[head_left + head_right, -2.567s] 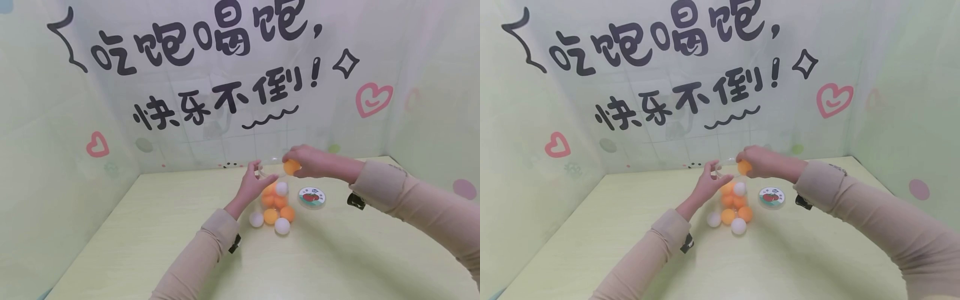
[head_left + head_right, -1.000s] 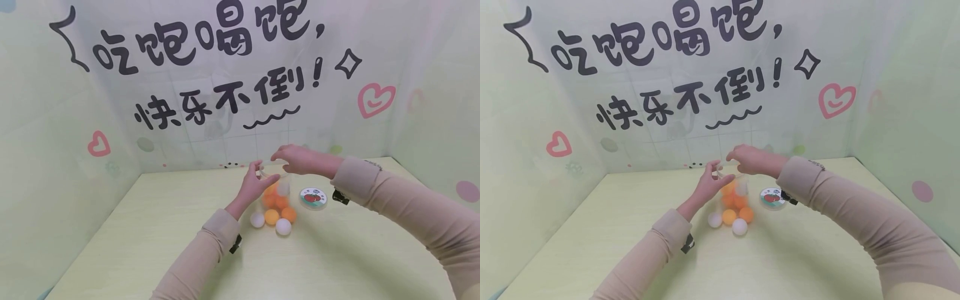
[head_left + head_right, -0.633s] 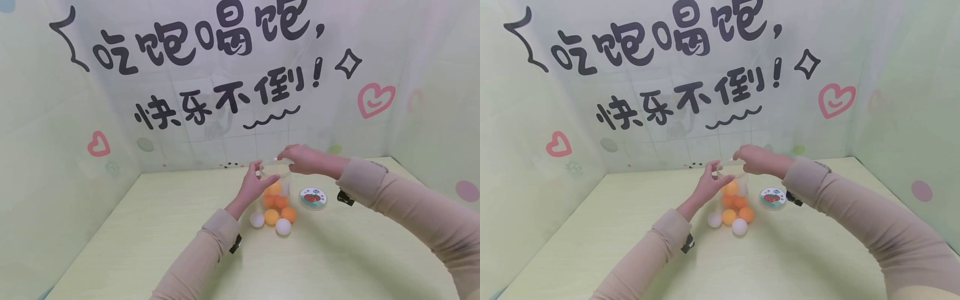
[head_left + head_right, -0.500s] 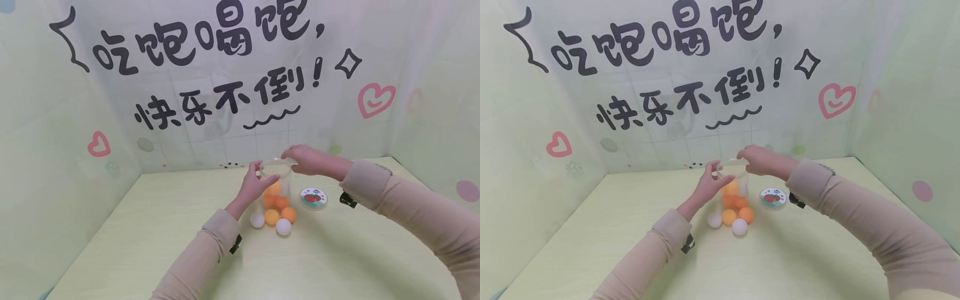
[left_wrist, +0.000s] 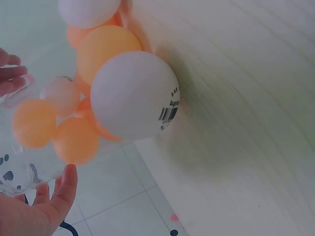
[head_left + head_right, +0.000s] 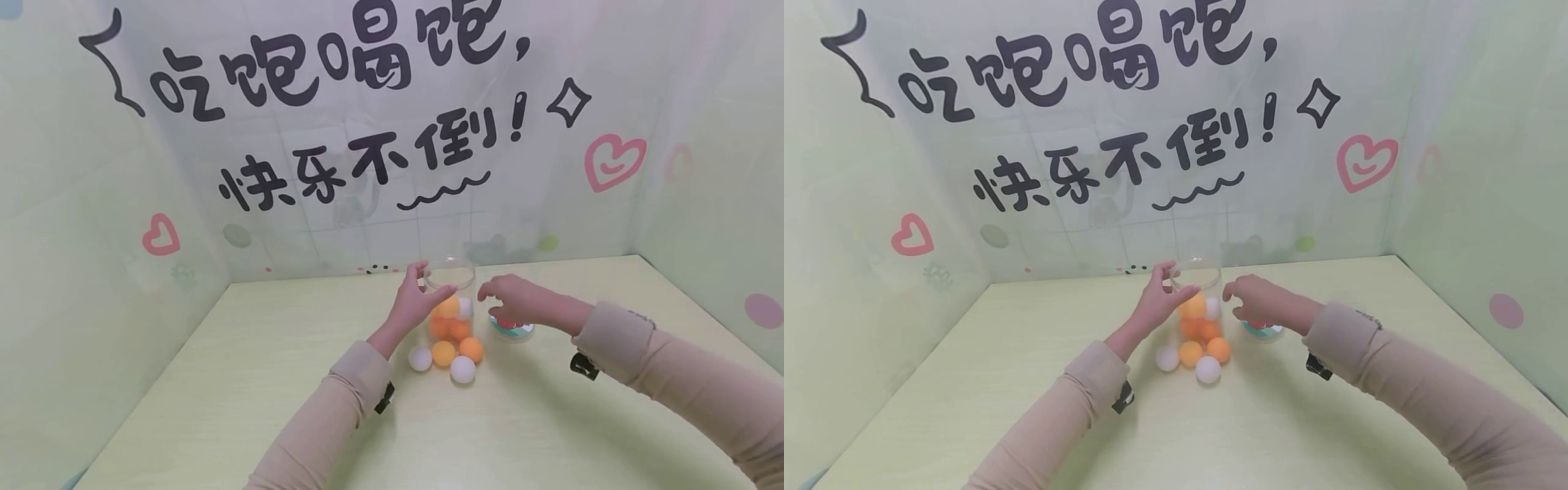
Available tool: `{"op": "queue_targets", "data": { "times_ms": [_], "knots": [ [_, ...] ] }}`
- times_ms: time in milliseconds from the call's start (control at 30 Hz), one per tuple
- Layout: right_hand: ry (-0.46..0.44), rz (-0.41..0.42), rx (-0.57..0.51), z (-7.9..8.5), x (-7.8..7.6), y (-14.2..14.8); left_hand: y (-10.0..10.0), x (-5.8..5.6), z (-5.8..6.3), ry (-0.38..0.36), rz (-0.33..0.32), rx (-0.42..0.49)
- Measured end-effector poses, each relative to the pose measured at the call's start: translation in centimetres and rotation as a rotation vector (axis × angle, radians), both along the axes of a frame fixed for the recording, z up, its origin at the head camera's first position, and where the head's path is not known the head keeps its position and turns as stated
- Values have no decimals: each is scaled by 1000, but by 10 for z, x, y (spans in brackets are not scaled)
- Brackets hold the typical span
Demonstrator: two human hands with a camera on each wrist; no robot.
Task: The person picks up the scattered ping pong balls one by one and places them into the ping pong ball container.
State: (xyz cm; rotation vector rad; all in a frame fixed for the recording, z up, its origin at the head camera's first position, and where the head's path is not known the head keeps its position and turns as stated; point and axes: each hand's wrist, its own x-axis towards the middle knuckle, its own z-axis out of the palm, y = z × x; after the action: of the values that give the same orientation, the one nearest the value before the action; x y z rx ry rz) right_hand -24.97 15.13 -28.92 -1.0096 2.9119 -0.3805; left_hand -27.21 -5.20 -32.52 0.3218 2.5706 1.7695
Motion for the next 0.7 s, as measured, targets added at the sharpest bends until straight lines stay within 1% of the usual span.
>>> {"op": "queue_targets", "data": {
  "times_ms": [67, 133, 267, 400, 533, 700],
  "knots": [
    [-25, 14, -12, -9, 3, -1, 0, 0, -1, 2, 0, -1],
    [-13, 45, -15, -18, 5, -3, -1, 0, -1, 0, 0, -3],
    [-49, 74, -24, -34, 8, -6, -1, 0, 0, -3, -2, -6],
    [-32, 107, -23, -47, 9, -10, 0, 0, -1, -2, 1, -10],
    [-33, 119, -49, -55, 11, -13, 0, 0, -1, 6, 0, -9],
    [-56, 100, -53, -58, 11, -15, -1, 0, -1, 16, -2, 1]
  ]
}}
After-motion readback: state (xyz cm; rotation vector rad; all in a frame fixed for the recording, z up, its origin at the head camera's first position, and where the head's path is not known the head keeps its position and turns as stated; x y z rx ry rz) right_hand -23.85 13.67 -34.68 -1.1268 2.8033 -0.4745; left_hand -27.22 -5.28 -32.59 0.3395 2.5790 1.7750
